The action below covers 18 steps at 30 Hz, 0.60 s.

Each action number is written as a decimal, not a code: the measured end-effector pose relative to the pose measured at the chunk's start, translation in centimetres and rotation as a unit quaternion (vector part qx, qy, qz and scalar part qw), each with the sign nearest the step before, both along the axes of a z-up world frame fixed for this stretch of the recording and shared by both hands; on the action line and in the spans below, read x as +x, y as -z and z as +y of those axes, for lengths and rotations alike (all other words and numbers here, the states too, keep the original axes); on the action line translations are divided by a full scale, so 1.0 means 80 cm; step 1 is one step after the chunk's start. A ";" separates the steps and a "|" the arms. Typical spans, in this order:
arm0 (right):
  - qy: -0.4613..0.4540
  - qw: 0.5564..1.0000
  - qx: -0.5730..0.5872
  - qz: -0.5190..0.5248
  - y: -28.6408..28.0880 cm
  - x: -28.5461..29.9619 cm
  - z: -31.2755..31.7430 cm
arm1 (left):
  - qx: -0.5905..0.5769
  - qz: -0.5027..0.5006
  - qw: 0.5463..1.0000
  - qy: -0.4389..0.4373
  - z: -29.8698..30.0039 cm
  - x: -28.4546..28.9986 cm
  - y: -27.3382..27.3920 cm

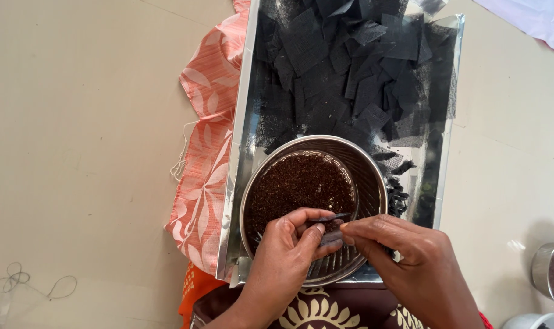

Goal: Rolling small black squares into tubes after applying a paste-like substance.

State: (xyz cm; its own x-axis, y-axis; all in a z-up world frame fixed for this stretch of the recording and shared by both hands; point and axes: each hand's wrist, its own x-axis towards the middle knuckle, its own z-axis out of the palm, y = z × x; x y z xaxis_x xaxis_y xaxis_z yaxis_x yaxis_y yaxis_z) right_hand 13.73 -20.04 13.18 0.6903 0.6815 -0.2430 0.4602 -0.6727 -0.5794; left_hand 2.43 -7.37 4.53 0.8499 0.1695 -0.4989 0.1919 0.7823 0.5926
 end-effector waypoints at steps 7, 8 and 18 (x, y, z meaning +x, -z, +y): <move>-0.065 0.993 0.059 0.076 0.012 0.009 -0.043 | -0.004 -0.006 1.000 -0.025 0.006 0.000 0.001; -0.111 0.987 0.048 0.102 0.014 0.009 -0.045 | -0.002 -0.010 0.999 -0.033 0.007 0.000 0.000; -0.081 0.995 0.054 -0.021 0.022 -0.001 -0.019 | 0.005 0.035 0.999 -0.005 -0.001 0.008 -0.001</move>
State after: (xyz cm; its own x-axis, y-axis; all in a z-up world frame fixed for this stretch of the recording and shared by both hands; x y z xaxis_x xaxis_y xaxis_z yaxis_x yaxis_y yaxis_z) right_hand 13.64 -21.56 11.42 0.5776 0.8051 -0.1350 0.5824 -0.5223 -0.6229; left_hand 3.09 -7.47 4.65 0.8109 0.1821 -0.5562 0.2266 0.7785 0.5853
